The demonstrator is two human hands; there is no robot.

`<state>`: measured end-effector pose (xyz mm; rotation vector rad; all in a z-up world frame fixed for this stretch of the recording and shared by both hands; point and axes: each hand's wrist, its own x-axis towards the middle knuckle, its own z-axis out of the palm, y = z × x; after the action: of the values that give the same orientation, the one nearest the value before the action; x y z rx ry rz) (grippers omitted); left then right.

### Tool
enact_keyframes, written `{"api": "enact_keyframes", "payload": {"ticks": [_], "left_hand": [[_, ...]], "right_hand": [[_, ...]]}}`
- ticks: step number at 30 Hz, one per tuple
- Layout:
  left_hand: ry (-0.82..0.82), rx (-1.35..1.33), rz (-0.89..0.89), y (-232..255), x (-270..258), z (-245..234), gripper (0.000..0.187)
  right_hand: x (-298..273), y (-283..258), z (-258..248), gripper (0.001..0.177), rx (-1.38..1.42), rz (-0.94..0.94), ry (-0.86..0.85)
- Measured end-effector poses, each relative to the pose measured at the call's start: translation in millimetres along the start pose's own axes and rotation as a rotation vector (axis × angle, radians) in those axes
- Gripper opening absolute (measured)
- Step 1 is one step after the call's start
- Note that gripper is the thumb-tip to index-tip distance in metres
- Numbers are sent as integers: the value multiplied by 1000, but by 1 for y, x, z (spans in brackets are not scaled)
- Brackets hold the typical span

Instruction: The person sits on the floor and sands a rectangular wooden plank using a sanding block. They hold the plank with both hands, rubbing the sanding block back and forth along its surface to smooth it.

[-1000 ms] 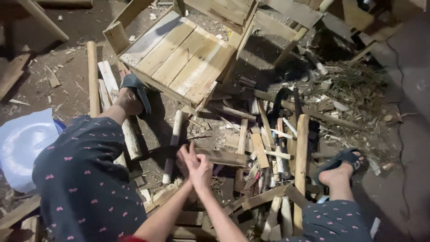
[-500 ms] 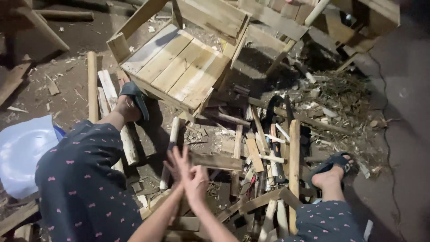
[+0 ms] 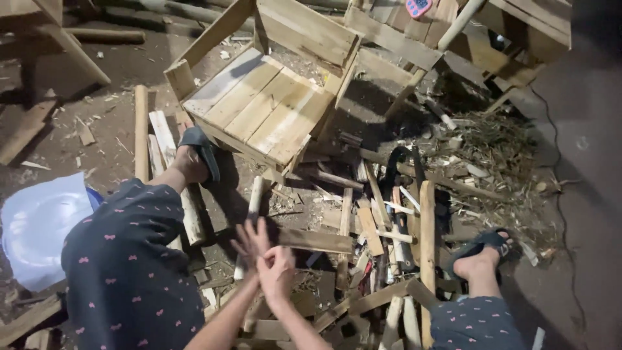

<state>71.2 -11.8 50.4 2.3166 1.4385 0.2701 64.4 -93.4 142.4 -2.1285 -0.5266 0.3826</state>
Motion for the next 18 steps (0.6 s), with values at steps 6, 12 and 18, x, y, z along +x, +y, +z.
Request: {"api": "enact_keyframes", "payload": {"ticks": [6,12,18], "left_hand": [[322,-15,351,-13,-24,50,64],[510,69,469,-9,-31,38,57],[307,138,379,-33,-15,79,56]], "right_hand": [[-4,7,-9,17,-22,103,15],[-3,16,4,17,-57,15,5],[-15,5,-6,18,-92,53,23]]}}
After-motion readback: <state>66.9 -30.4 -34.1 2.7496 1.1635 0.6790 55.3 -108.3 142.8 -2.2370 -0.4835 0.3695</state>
